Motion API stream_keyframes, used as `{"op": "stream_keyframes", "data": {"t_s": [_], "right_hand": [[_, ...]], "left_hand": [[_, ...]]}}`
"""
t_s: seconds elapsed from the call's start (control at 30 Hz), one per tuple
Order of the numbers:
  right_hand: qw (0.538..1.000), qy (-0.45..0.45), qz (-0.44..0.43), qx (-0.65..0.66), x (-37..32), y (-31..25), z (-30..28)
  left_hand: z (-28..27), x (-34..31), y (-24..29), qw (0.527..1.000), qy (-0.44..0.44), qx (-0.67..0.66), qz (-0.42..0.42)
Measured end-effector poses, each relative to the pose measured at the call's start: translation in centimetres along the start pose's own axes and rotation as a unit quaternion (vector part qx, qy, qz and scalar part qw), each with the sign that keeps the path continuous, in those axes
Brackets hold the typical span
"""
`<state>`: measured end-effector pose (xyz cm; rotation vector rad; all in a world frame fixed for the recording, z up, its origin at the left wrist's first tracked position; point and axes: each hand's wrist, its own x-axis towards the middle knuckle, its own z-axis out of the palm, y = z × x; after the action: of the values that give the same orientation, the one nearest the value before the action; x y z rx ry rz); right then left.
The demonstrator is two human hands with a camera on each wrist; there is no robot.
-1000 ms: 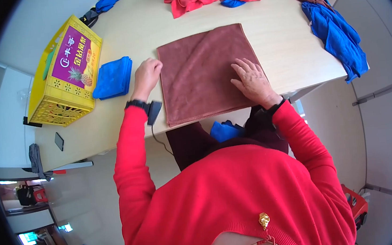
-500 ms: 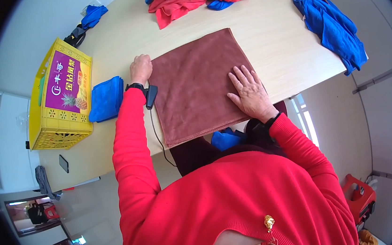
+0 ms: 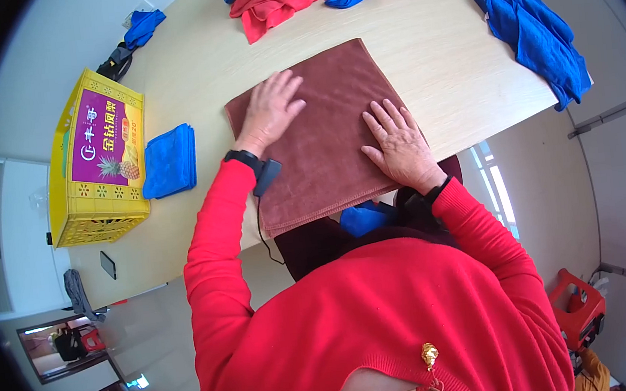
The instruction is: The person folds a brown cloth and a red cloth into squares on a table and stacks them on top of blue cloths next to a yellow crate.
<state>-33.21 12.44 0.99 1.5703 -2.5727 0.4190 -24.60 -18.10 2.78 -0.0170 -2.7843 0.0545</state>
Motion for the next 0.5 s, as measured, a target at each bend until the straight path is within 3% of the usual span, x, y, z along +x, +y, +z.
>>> {"op": "stream_keyframes", "data": {"t_s": [0.17, 0.27, 0.4, 0.5], "right_hand": [[1.0, 0.008, 0.002, 0.003, -0.2, 0.3, 0.0], [1.0, 0.012, -0.003, 0.004, -0.3, 0.2, -0.2], [1.0, 0.02, -0.003, 0.01, -0.6, 0.4, 0.0], [0.999, 0.028, -0.01, 0.014, -0.4, 0.9, -0.4]], "left_hand": [[3.3, -1.6, -0.4, 0.991, -0.103, 0.005, -0.085], [3.4, -1.9, -3.9, 0.967, -0.124, 0.005, -0.221], [2.7, -2.2, -3.4, 0.957, -0.117, 0.037, -0.263], [2.2, -3.2, -1.1, 0.968, -0.107, 0.032, -0.224]]}}
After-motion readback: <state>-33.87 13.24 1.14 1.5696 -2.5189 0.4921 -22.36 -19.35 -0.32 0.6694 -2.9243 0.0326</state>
